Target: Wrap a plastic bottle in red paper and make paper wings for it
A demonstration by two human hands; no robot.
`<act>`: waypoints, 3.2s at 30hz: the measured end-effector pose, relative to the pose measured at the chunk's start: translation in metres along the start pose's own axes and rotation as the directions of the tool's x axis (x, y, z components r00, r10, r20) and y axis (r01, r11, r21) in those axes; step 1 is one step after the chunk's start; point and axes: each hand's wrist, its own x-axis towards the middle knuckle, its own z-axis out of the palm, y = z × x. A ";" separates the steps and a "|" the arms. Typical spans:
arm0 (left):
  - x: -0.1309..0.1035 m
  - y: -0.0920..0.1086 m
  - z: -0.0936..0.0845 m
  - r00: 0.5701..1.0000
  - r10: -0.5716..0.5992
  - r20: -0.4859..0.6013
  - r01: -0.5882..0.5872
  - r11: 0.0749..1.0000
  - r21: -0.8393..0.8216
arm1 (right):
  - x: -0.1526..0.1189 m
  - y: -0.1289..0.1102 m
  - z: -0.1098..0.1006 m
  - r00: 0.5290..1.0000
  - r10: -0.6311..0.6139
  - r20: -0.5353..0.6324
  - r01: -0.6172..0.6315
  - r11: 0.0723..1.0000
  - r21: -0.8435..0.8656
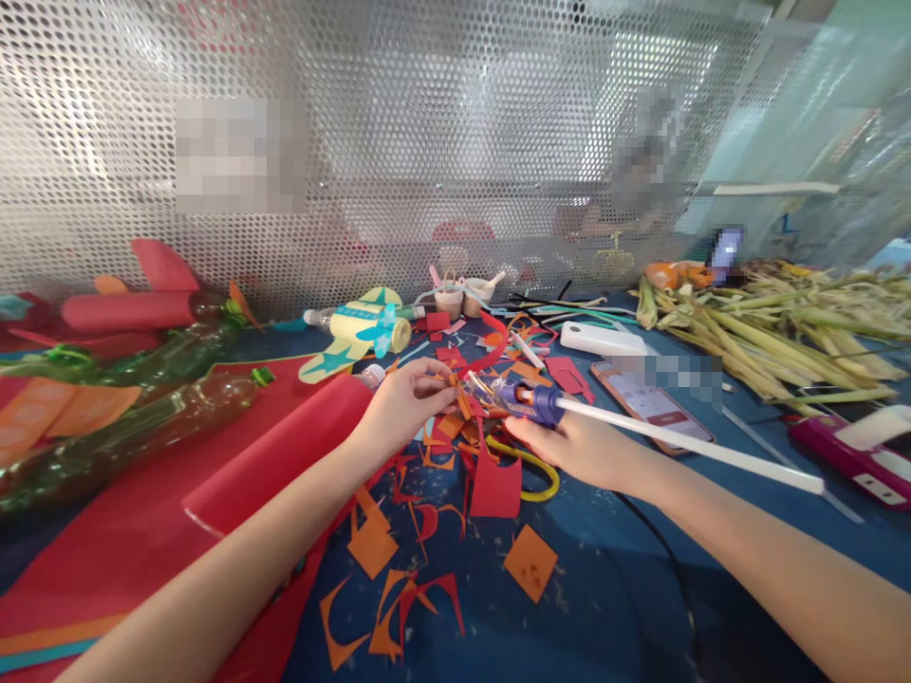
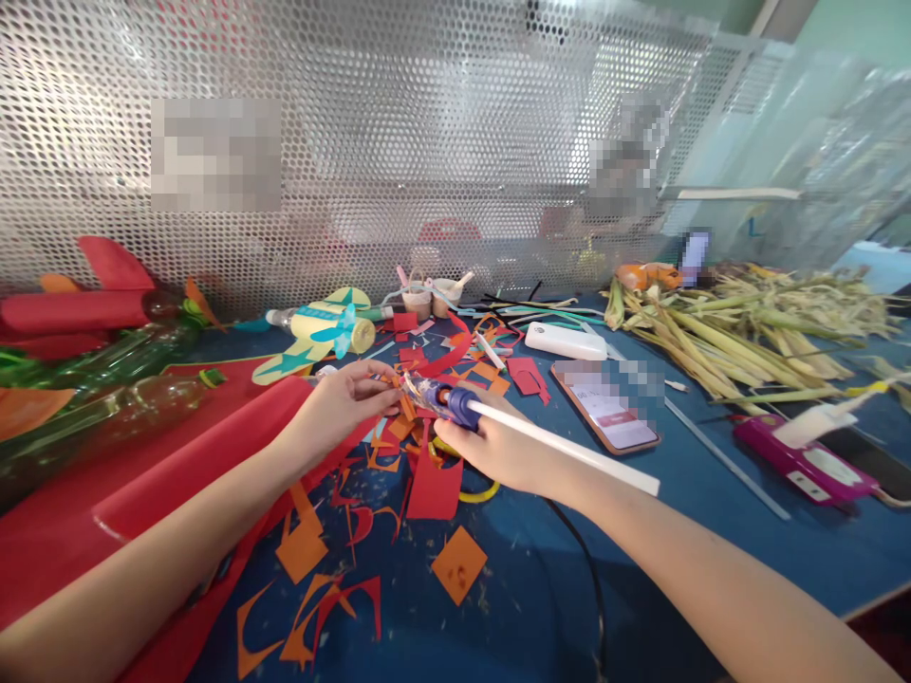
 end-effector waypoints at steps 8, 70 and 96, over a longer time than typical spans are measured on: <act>0.000 0.001 -0.001 1.000 0.005 -0.019 -0.005 1.000 0.007 | 0.000 -0.001 -0.001 1.000 -0.006 0.028 0.005 1.000 0.012; -0.003 0.004 0.001 0.999 0.032 -0.020 -0.031 0.999 0.034 | -0.002 0.000 -0.003 0.999 0.036 0.032 -0.037 0.999 0.019; -0.002 0.009 -0.002 0.995 0.074 -0.073 -0.074 0.997 0.001 | -0.002 0.000 -0.001 1.000 -0.003 0.005 0.003 1.000 -0.004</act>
